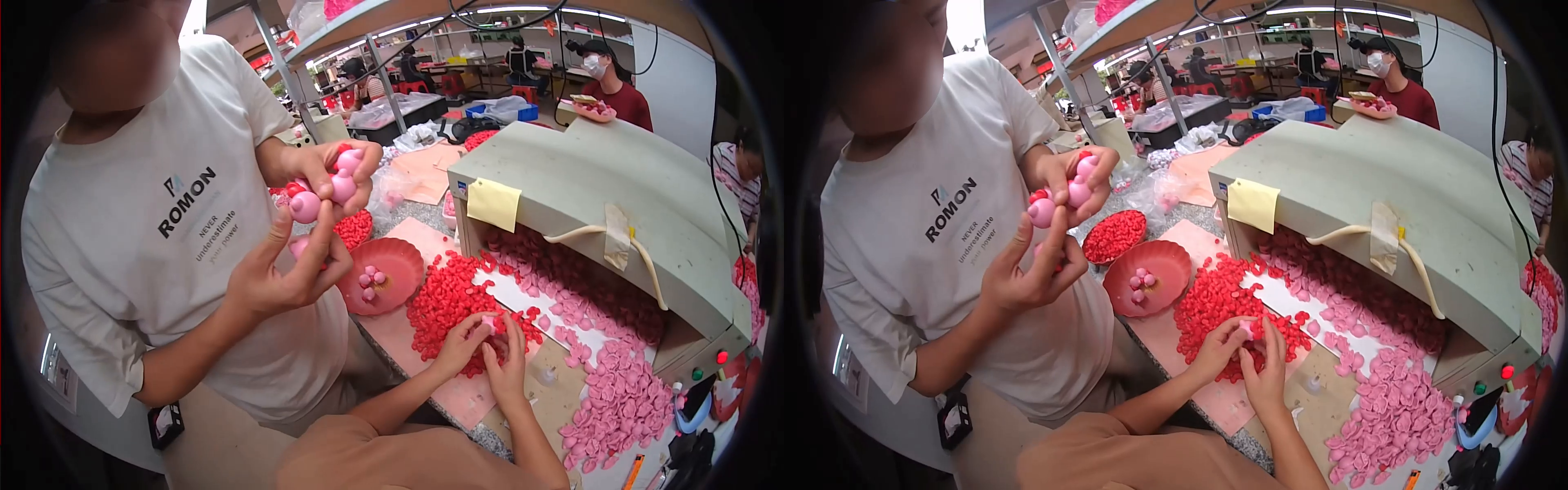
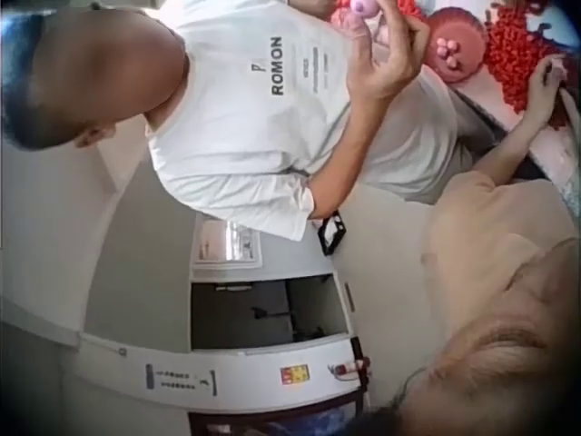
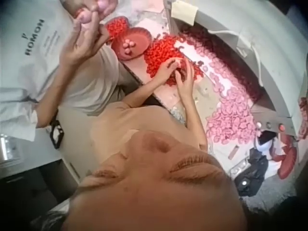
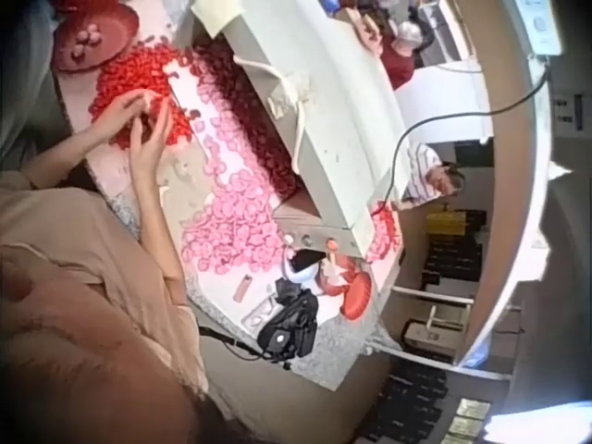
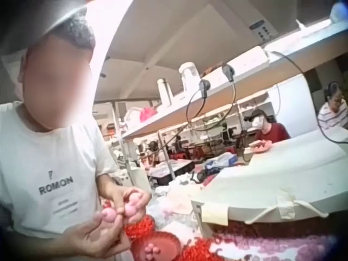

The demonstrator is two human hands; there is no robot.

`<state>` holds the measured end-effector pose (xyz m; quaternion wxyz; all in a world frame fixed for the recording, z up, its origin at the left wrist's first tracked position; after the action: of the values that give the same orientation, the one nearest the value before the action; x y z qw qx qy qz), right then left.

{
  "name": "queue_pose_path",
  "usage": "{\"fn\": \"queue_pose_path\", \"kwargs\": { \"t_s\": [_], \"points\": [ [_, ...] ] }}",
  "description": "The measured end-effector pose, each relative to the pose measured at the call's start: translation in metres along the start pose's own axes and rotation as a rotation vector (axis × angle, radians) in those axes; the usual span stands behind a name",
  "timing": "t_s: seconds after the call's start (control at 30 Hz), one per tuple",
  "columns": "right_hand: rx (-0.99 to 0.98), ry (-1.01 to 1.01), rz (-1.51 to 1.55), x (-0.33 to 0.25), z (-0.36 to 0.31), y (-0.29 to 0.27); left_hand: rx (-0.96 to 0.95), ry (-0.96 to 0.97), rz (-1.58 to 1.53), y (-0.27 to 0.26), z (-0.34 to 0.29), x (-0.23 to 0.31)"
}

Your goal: Apply glue and assemble small pink plastic toy components at a factory workbench.

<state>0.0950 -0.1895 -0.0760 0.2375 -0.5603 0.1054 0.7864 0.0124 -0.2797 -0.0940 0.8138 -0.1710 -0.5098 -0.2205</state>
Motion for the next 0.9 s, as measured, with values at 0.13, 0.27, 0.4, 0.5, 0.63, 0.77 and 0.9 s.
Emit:
{"fn": "queue_pose_path", "kwargs": {
  "t_s": [0.13, 0.27, 0.4, 0.5, 0.63, 0.77, 0.9],
  "points": [
    [-0.159, 0.042, 0.389, -0.059, 0.001, -0.013, 0.305, -0.323, -0.52, -0.023, 0.007, -0.01],
    [-0.494, -0.19, 0.846, -0.175, -0.021, -0.045, 0.366, -0.246, -0.626, -0.057, 0.016, -0.006],
    [-0.566, -0.154, 1.129, -0.247, -0.039, -0.069, 0.378, -0.224, -0.703, -0.064, 0.022, 0.009],
    [-0.739, 0.012, 1.007, -0.261, -0.041, -0.059, 0.453, -0.187, -0.65, -0.078, 0.019, 0.023],
    [-0.74, 0.032, 1.098, -0.261, -0.052, -0.06, 0.161, 0.064, -0.841, -0.075, 0.019, 0.0],
    [-0.764, 0.014, 1.276, -0.24, -0.05, -0.046, 0.883, -0.484, -2.23, -0.087, -0.008, -0.032],
    [-0.82, 0.067, 1.211, -0.253, -0.059, -0.05, 0.676, -0.633, -2.132, -0.075, -0.009, -0.014]
  ]
}}
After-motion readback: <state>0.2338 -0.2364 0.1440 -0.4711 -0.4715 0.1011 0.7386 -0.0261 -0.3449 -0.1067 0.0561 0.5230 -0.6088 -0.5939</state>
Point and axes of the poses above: each hand's wrist, its own z-axis towards the middle knuckle, its own y-axis out of the palm, x = y × z, the point moved 6 cm from there along z, towards the middle knuckle, and after that the axes turned 7 degrees about y, right-handed, at the moved point
